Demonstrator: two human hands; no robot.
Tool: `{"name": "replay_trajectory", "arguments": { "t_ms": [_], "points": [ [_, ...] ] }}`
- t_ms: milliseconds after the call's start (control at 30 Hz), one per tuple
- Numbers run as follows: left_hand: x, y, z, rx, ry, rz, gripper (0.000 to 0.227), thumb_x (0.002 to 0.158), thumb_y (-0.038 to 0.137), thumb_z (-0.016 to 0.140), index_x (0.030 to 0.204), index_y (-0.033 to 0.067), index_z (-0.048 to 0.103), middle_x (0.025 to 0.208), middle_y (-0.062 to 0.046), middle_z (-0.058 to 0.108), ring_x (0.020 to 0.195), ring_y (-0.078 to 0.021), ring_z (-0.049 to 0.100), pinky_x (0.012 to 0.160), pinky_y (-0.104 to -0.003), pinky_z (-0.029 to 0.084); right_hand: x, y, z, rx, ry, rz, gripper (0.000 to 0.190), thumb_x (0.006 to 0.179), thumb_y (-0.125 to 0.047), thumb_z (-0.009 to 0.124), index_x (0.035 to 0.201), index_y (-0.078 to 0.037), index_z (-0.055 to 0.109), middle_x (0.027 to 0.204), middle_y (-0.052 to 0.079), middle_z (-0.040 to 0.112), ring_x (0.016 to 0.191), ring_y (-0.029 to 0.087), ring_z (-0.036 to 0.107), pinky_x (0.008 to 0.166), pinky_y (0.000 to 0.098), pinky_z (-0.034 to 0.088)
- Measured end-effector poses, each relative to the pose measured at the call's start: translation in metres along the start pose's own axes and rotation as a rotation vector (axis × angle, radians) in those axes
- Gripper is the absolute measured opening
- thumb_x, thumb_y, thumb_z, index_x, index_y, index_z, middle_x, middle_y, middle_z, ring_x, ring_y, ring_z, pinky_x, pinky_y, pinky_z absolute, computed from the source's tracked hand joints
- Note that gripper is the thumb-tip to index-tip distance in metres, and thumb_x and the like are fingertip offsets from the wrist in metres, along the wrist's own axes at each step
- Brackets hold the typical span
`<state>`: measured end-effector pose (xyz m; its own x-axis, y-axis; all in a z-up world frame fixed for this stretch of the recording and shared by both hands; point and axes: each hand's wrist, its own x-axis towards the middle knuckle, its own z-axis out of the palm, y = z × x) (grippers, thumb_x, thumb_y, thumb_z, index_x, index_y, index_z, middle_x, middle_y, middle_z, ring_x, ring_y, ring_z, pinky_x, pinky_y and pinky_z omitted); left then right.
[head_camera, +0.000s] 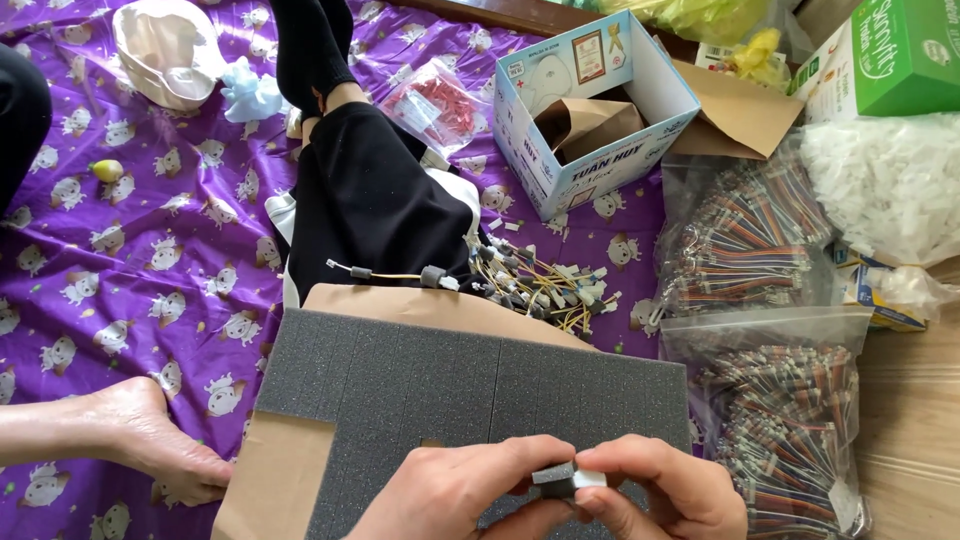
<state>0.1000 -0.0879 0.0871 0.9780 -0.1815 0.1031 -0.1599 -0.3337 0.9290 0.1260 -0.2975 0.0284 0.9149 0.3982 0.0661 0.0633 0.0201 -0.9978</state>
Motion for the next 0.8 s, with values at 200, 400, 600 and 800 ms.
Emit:
{"name": "replay_trajectory", "arguments": {
  "t_ms": [200, 400, 600, 800],
  "points": [
    [-0.001, -0.012, -0.006, 0.071, -0.199, 0.043, 0.026, 0.08, 0.014, 0.066, 0.104, 0.0125, 0.055, 0.085, -0.001, 0.071, 0.068, -0.017, 0.073, 0.051, -0.029, 0.055, 0.016, -0.017, 0.003, -0.113, -0.132, -0.144, 0.02, 0.068, -0.006, 0.073, 0.087, -0.003, 0.067, 0.082, 0.011, 0.07, 0.071, 0.016, 0.067, 0.065, 0.0271, 0.054],
    [-0.001, -0.016, -0.004, 0.091, -0.221, 0.074, 0.026, 0.085, 0.023, 0.062, 0.106, 0.0095, 0.055, 0.084, -0.006, 0.07, 0.067, -0.0215, 0.071, 0.051, -0.031, 0.052, 0.014, -0.011, 0.0, -0.17, -0.126, -0.099, 0.017, 0.066, -0.003, 0.074, 0.082, -0.003, 0.069, 0.076, 0.009, 0.073, 0.054, 0.008, 0.065, 0.046, 0.016, 0.052],
    [0.011, -0.004, -0.009, -0.004, -0.031, 0.092, 0.03, 0.072, 0.009, 0.07, 0.1, 0.0062, 0.061, 0.086, -0.007, 0.071, 0.066, -0.0176, 0.071, 0.056, -0.026, 0.056, 0.024, -0.011, 0.004, 0.011, -0.004, 0.086, 0.014, 0.068, 0.004, 0.07, 0.083, 0.004, 0.068, 0.076, 0.015, 0.071, 0.055, 0.017, 0.068, 0.048, 0.0251, 0.06],
    [0.037, 0.002, -0.026, 0.021, 0.015, 0.113, 0.025, 0.073, 0.008, 0.069, 0.098, 0.0088, 0.063, 0.078, 0.001, 0.07, 0.058, -0.0099, 0.063, 0.049, -0.023, 0.048, 0.062, -0.025, 0.003, 0.017, -0.118, -0.008, 0.027, 0.072, 0.004, 0.066, 0.099, 0.001, 0.063, 0.075, 0.011, 0.069, 0.058, 0.015, 0.069, 0.052, 0.0216, 0.058]
  ]
}}
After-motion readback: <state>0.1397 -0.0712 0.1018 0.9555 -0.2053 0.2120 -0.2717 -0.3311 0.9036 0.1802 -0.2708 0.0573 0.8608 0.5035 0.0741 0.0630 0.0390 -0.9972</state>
